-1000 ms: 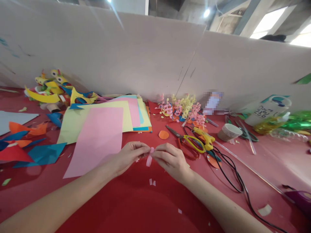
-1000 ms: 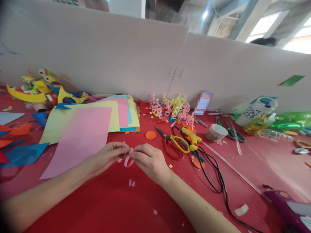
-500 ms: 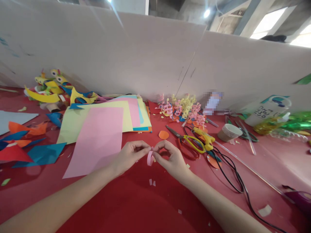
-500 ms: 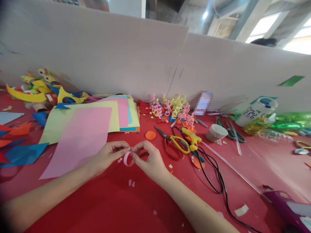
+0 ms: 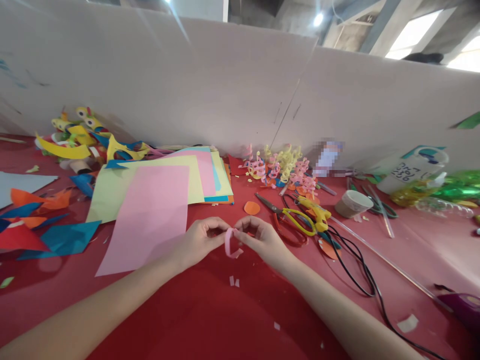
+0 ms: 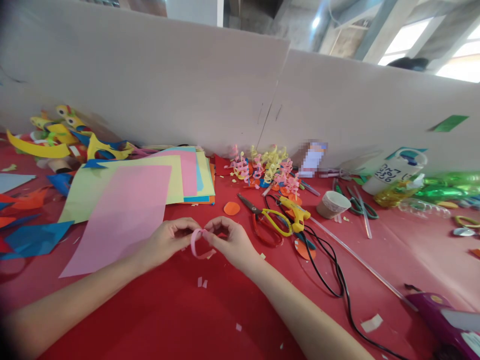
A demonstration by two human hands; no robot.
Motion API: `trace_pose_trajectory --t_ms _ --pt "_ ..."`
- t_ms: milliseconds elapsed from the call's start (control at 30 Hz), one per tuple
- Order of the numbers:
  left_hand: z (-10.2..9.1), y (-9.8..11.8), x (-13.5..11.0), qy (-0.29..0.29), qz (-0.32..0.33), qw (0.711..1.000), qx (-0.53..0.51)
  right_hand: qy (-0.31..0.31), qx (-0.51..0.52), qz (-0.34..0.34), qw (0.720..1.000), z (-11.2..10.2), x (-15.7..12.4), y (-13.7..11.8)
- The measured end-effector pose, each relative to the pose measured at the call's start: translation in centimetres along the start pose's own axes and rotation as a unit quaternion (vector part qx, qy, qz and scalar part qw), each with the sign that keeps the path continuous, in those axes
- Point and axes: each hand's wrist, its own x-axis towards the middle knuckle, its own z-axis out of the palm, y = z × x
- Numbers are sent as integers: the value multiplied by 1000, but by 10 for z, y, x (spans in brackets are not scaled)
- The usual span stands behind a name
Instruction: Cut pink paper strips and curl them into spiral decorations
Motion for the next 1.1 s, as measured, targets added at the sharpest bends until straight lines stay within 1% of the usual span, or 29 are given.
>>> trace_pose_trajectory --t_ms 100,167,333,400,467,500,567,667,733,867,967,1100 --pt "1 -1 0 16 12 999 37 7 -25 1 1000 -2 1 1" --pt "3 -1 0 21 11 999 44 7 -33 3 999 -2 1 2" --pt "4 -4 -1 -9 -14 999 -30 6 9 9 1000 0 1 6" --pt "5 -7 -1 -5 -22 999 -29 12 6 12 1000 1 1 8" --pt "5 -9 -1 13 -31 999 -23 38 -32 2 999 2 0 7" --pt "5 -9 -1 21 -38 999 -23 56 -64 -17 996 2 -1 7" --pt "5 -10 0 31 -53 998 -27 84 -138 -81 983 1 -3 4" --pt "5 -11 0 31 -66 997 -24 77 -224 -185 954 -1 -6 1" --pt "4 -11 0 26 -68 997 -22 65 -249 -221 941 -2 -6 1" --pt "2 -9 -2 16 -34 999 12 71 -255 -237 935 -3 -6 2" --pt "2 -6 -3 23 0 998 64 72 -253 -223 938 -3 -5 2" --pt "3 -5 -2 30 64 990 119 52 -250 -199 946 -4 -3 0"
